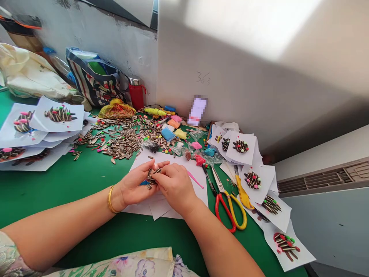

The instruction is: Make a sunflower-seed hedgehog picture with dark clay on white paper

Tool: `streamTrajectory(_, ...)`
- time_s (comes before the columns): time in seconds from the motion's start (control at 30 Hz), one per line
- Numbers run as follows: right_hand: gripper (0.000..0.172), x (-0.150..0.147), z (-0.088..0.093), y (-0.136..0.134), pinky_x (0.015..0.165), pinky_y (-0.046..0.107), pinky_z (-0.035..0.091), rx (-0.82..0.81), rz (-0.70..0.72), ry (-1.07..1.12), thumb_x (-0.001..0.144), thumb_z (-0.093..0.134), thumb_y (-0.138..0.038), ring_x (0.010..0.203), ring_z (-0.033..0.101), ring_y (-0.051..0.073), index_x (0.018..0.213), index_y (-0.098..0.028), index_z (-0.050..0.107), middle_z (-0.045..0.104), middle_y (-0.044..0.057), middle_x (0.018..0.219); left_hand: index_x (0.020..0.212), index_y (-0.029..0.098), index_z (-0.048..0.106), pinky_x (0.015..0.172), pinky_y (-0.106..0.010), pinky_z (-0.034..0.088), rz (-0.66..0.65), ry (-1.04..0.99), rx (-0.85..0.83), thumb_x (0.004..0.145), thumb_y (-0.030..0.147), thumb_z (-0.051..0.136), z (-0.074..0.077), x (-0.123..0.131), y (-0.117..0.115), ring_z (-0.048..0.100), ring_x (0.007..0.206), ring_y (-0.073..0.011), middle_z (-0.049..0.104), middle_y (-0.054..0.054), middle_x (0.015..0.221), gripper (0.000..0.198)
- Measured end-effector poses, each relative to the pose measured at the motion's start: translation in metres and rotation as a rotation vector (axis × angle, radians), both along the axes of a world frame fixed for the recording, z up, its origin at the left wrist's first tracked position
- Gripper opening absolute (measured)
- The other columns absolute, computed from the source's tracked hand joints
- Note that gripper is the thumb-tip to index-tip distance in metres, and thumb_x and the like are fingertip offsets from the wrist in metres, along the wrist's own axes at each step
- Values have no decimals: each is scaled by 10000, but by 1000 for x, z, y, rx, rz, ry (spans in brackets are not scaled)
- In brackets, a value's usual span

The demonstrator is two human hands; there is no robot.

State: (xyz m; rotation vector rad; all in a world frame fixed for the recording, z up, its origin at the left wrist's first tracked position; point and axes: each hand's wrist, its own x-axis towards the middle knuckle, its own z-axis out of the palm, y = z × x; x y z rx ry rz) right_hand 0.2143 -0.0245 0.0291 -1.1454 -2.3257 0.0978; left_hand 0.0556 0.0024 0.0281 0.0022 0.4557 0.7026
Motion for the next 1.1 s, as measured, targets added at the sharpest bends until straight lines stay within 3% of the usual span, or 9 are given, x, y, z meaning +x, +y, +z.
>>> streamTrajectory(0.13, 177, -4, -2, -1, 749, 356, 385, 3, -7, -11, 949, 549, -244, 879, 565, 214, 982, -267, 722, 667, 53, 874, 888, 126, 627, 497, -179, 492, 3, -49, -67, 1017, 297, 393, 1, 2, -2, 579, 486, -84, 597, -10, 639, 317)
streamTrajectory(0.27, 176, 1, -1, -1, 819, 349, 441, -32, 9, 139, 945, 523, -203, 950, 601, 206, 1007, -249, 681, 692, 56, 984, 1059, 107, 637, 558, -227, 547, 11, -12, -30, 1015, 306, 395, 1, 0, 0, 644, 561, -128, 646, -40, 691, 317)
streamTrajectory(0.4, 125, 20, 1, 7, 824, 311, 483, -80, -105, 371, 903, 541, -173, 910, 636, 179, 923, -232, 649, 708, 37, 963, 1179, 104, 614, 860, -407, 585, 76, 61, 7, 1011, 323, 385, 0, -7, 9, 709, 969, -263, 707, -168, 1034, 359)
streamTrajectory(0.53, 79, 38, -1, 20, 684, 276, 480, -251, -275, 383, 839, 582, -184, 730, 612, 155, 854, -224, 649, 682, -1, 798, 1195, 101, 606, 951, -434, 555, 199, 64, 33, 1014, 322, 376, -1, -17, 23, 624, 1180, -290, 667, -187, 1201, 367)
streamTrajectory(0.63, 173, 45, -5, 27, 726, 299, 493, -349, -269, 282, 828, 570, -180, 793, 640, 172, 936, -231, 696, 715, 16, 878, 1191, 116, 611, 942, -428, 564, 258, 93, 24, 1014, 307, 372, -3, -22, 31, 624, 1185, -278, 674, -178, 1192, 354)
streamTrajectory(0.77, 204, 44, -10, 31, 786, 331, 500, -414, -254, 164, 822, 564, -160, 869, 667, 197, 892, -240, 737, 738, 35, 936, 1170, 131, 620, 926, -428, 574, 281, 107, 5, 1017, 313, 359, -6, -23, 36, 638, 1164, -269, 688, -169, 1160, 353)
streamTrajectory(0.9, 212, 43, -13, 32, 714, 306, 485, -452, -289, 137, 818, 565, -158, 804, 661, 187, 935, -242, 721, 736, 22, 900, 1160, 123, 616, 920, -418, 575, 279, 106, -3, 1017, 312, 353, -9, -23, 36, 643, 1154, -265, 695, -165, 1138, 354)
streamTrajectory(1.1, 157, 43, -13, 30, 604, 257, 430, -519, -290, 102, 800, 561, -153, 688, 621, 155, 809, -238, 693, 716, -7, 793, 1146, 118, 615, 929, -411, 566, 284, 122, -10, 1017, 309, 347, -10, -22, 36, 653, 1133, -256, 701, -157, 1109, 353)
